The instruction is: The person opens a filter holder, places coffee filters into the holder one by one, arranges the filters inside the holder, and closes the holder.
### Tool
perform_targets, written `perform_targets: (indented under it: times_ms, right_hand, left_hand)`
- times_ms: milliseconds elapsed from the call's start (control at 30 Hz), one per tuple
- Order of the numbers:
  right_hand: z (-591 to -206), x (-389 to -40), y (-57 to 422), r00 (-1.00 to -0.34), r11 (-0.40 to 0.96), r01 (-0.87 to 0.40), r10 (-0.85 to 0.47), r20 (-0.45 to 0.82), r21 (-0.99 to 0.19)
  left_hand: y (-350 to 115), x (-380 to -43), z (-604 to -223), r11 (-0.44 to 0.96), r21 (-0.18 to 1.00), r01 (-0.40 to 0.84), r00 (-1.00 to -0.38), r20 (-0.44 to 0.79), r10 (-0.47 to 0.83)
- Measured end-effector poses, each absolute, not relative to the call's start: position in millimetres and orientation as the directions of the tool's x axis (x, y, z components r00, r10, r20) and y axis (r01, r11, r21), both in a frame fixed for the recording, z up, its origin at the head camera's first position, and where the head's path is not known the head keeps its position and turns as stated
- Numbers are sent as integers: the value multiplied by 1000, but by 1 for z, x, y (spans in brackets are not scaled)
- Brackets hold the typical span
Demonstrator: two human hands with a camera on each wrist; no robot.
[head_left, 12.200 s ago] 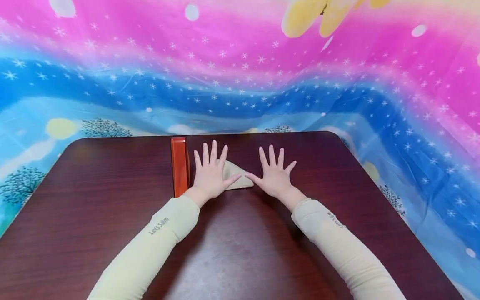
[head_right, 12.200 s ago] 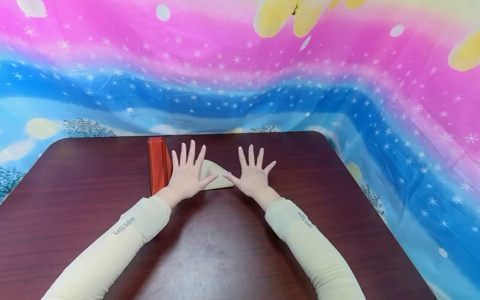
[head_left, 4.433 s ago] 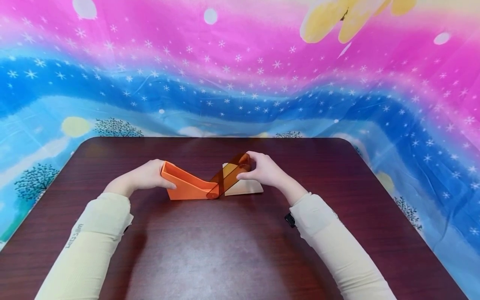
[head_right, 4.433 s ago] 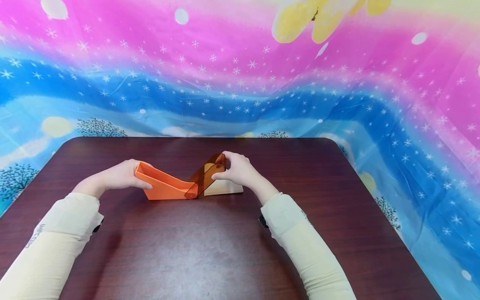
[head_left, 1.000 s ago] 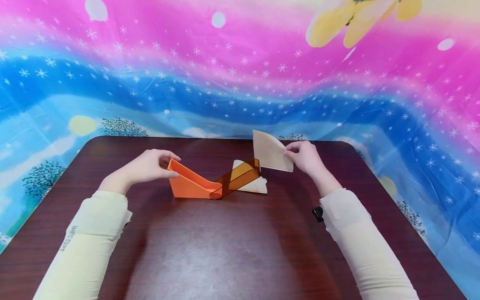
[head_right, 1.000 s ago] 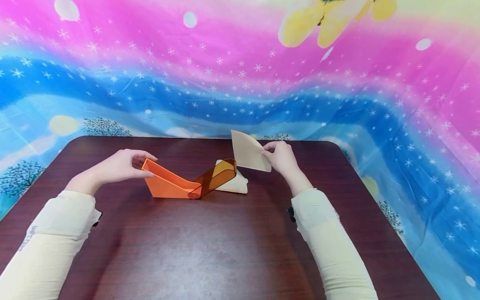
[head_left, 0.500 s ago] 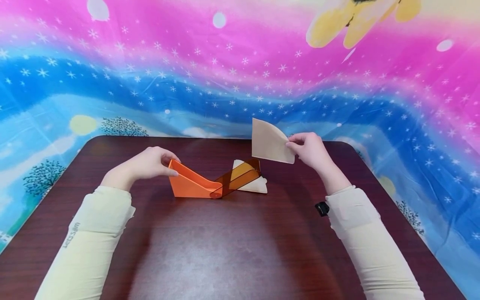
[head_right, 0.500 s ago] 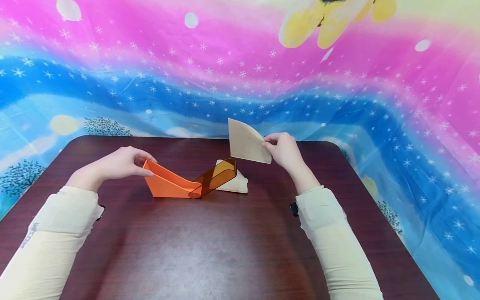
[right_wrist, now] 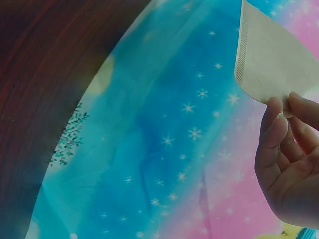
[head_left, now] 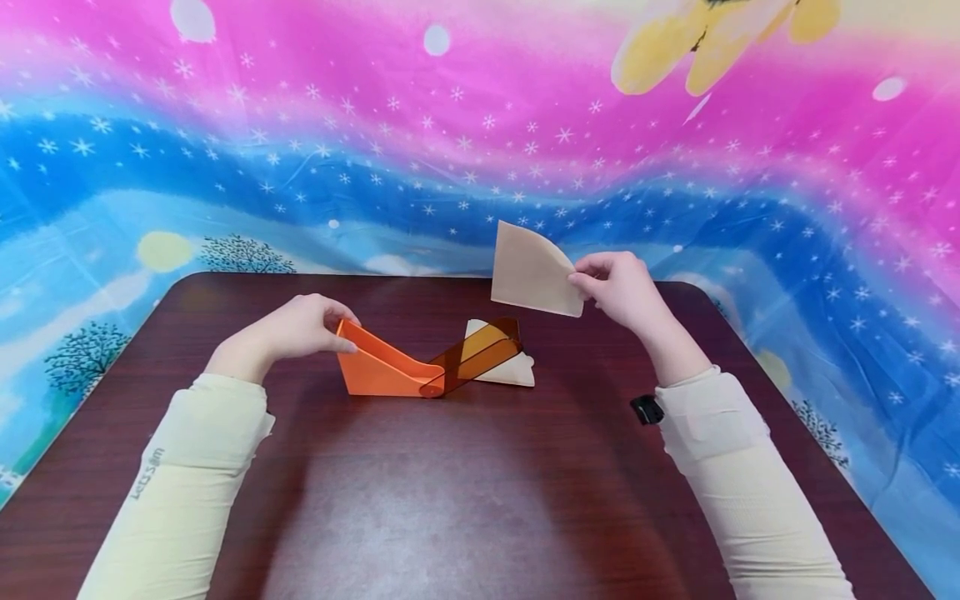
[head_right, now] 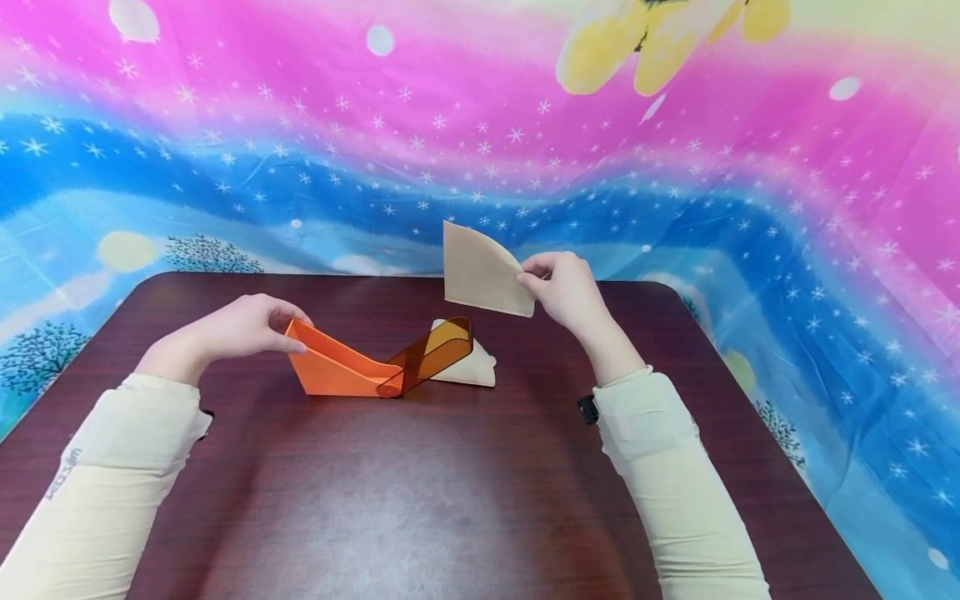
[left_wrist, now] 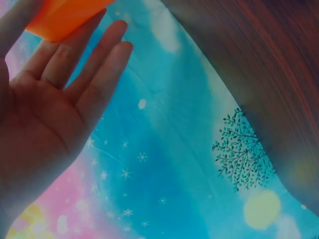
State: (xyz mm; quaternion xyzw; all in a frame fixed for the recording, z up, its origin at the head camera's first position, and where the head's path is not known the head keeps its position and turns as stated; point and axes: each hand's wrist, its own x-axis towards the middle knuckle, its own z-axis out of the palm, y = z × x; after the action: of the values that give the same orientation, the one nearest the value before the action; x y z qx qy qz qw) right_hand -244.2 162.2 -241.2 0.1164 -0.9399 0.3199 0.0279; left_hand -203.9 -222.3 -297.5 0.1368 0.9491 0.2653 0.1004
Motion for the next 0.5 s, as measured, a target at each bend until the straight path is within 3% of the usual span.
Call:
perform_targets:
  times_ms: [500]
  right_hand:
    - [-232, -238, 143, -961, 765, -277, -218, 171, -581]
  left_hand:
    - [-218, -202, -293, 855, 495, 152, -948, -171, 267]
